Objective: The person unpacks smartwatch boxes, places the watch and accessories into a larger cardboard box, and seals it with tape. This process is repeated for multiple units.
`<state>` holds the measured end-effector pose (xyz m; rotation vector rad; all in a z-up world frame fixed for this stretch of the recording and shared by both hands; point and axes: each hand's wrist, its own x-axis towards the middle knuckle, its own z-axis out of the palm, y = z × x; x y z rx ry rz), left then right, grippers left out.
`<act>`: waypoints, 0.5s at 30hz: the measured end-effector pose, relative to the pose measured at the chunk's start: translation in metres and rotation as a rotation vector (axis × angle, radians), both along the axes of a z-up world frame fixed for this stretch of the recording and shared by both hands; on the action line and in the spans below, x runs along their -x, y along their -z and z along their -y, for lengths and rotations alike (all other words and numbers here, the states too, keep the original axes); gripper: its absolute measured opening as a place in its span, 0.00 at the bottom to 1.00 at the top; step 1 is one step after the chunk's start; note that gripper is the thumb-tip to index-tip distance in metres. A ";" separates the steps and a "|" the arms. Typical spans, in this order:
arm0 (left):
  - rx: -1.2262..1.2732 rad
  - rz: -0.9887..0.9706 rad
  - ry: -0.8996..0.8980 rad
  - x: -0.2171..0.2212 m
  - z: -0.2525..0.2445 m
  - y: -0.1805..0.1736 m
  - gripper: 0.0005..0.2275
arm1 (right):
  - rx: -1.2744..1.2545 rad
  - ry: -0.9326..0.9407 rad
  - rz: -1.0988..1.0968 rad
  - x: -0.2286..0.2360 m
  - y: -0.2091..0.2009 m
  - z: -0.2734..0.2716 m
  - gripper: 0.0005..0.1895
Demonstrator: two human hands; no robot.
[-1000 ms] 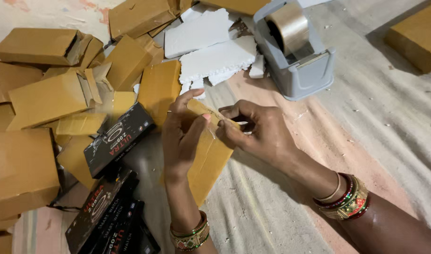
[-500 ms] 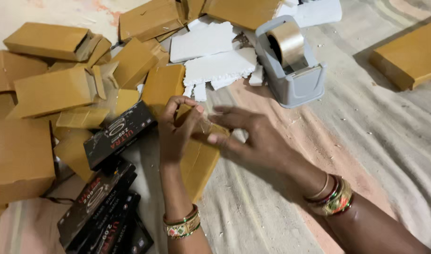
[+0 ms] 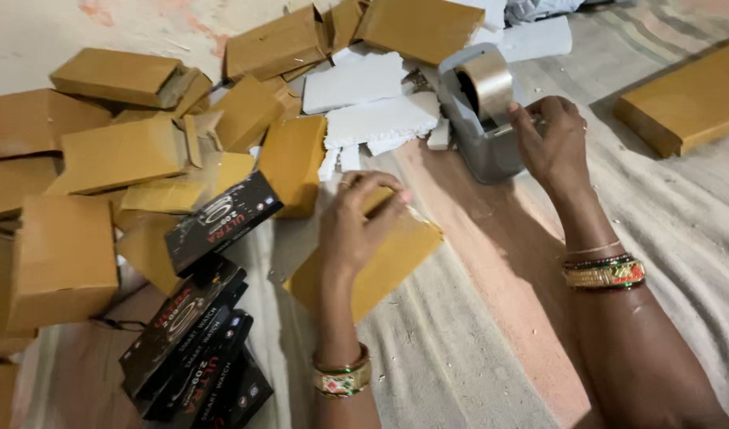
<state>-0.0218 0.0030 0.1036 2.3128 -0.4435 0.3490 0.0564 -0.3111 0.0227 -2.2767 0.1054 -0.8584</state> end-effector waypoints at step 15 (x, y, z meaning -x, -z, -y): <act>-0.033 0.326 -0.020 0.040 0.021 0.000 0.09 | -1.247 -0.501 0.418 -0.031 0.010 -0.002 0.04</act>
